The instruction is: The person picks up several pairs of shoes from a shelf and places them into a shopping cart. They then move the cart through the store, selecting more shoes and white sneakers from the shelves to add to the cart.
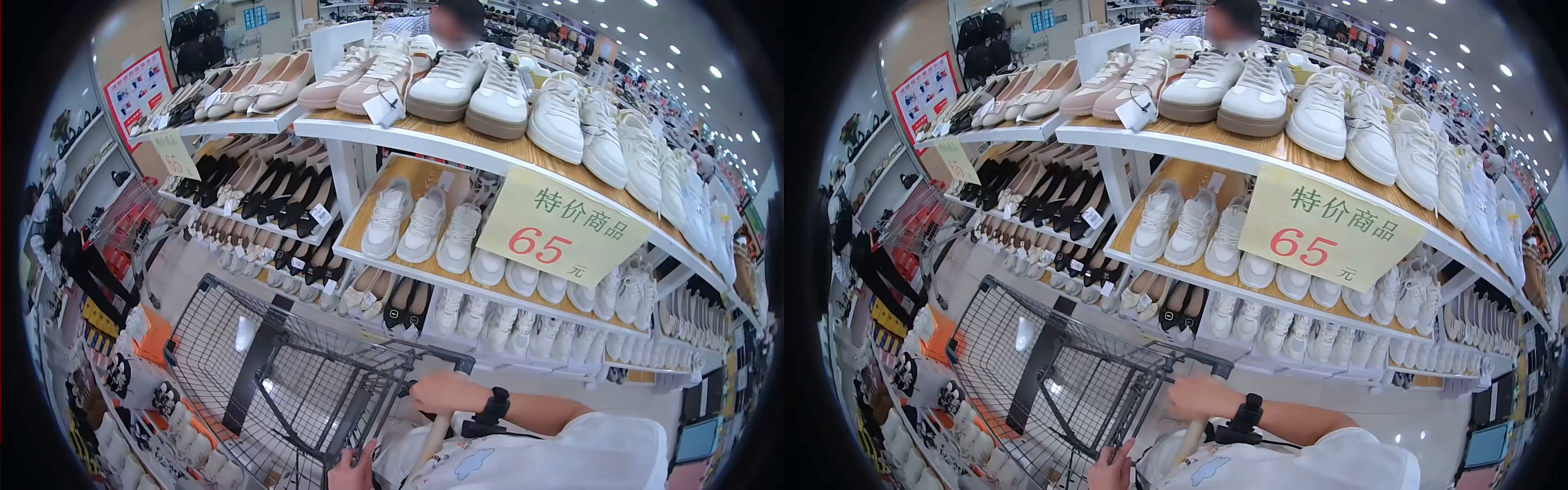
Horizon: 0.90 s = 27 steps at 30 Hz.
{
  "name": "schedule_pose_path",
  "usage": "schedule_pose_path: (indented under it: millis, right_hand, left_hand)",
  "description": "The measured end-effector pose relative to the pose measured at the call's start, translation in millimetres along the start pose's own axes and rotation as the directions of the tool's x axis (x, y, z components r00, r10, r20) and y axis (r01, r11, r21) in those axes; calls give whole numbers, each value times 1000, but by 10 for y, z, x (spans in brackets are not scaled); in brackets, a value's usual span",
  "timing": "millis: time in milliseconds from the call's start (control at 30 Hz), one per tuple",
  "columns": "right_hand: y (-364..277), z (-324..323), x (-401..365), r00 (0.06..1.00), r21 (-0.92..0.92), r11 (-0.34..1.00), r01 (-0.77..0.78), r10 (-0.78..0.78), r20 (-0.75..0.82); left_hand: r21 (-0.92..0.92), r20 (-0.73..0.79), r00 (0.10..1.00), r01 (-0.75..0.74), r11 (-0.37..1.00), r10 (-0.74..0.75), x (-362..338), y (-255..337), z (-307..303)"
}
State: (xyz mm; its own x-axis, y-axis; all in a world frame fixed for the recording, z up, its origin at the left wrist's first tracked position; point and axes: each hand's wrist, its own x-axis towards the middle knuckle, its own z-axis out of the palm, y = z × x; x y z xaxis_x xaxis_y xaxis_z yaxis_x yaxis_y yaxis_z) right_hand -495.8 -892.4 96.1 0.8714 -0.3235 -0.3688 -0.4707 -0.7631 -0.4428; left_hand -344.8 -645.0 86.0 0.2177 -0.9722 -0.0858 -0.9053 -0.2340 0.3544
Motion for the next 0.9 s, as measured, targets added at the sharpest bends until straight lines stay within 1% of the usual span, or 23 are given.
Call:
schedule_pose_path:
  millis: [33, 100, 133, 167, 233, 300, 333, 367, 400, 433, 500, 533, 567, 600, 633, 700, 733, 767, 800, 833, 867, 900]
  right_hand:
    - [45, 11, 53, 1000, 2, 1000, -3, 3, 9]
    - [108, -11, 162, 997, 2, 1000, -9, 9, -72]
    - [109, -81, 193, 999, -23, 1000, -9, 7, -53]
    - [142, -183, 236, 998, -53, 999, -5, 2, -56]
    - [127, -233, 284, 999, -75, 997, -4, 1, -32]
    - [142, -302, 333, 1000, -62, 998, -7, 5, -25]
    - [153, -346, 379, 999, -50, 999, -18, 16, -34]
    - [142, -372, 403, 1000, -58, 998, 3, -5, -28]
    - [138, -408, 410, 999, -87, 996, 14, -18, -43]
    - [157, -453, 431, 998, -120, 993, 23, -31, -61]
    - [212, -428, 501, 996, -119, 992, 47, -55, -67]
    - [209, -449, 526, 993, -98, 991, 90, -97, -73]
    - [209, -478, 559, 987, -74, 988, 132, -138, -83]
    - [215, -525, 593, 961, -46, 968, 247, -251, -116]
    - [189, -670, 658, 957, -50, 965, 256, -261, -125]
    - [167, -1011, 785, 862, -2, 942, 335, -308, -404]
    - [246, -1183, 882, 791, 11, 947, 321, -262, -552]
    - [340, -1414, 966, 725, -37, 957, 288, -243, -644]
    - [470, -1611, 1040, 690, -4, 980, 197, -142, -710]
    - [686, -1744, 1175, 674, 143, 978, 155, 1, -739]
    - [962, -1880, 1315, 635, 41, 999, -24, 47, -771]
    - [1240, -1986, 1454, 552, -30, 987, -161, 64, -832]
  left_hand:
    - [-6, 7, 1000, 3, 1000, -3, 39, -40, 15]
    - [16, 41, 999, 28, 999, -29, 93, -77, 18]
    - [52, -50, 999, -12, 999, 15, 145, -43, -42]
    - [40, -78, 997, -8, 999, 11, 235, -28, -52]
    - [27, -91, 996, -2, 1000, 4, 285, -52, -75]
    - [20, -73, 997, 36, 999, -35, 353, -93, -51]
    - [11, -89, 996, 10, 1000, -9, 390, -106, -64]
    - [2, -108, 994, -18, 1000, 18, 423, -127, -66]
    - [1, -54, 999, -8, 1000, 8, 451, -158, -34]
    - [0, -74, 997, 6, 1000, -6, 481, -166, -24]
    - [-41, -64, 998, 6, 999, -9, 531, -185, -20]
    - [-19, -73, 997, -3, 1000, 1, 550, -187, -37]
    - [-84, -19, 997, 76, 994, -78, 559, -210, 42]
    - [-69, -43, 996, 76, 995, -79, 540, -232, 89]
    - [-56, -70, 994, 77, 995, -81, 577, -211, 43]
    - [-51, -80, 994, 64, 997, -68, 623, -252, 71]
    - [-14, -138, 990, 30, 999, -32, 646, -232, 57]
    - [27, -182, 983, -1, 1000, 6, 613, -216, 37]
    - [-56, -97, 995, 32, 998, -38, 593, -240, 81]
    - [-44, -85, 995, 42, 998, -45, 622, -205, 20]
    - [-43, -120, 992, 31, 999, -36, 673, -133, -81]
    - [-45, -157, 987, 22, 999, -29, 723, -59, -179]
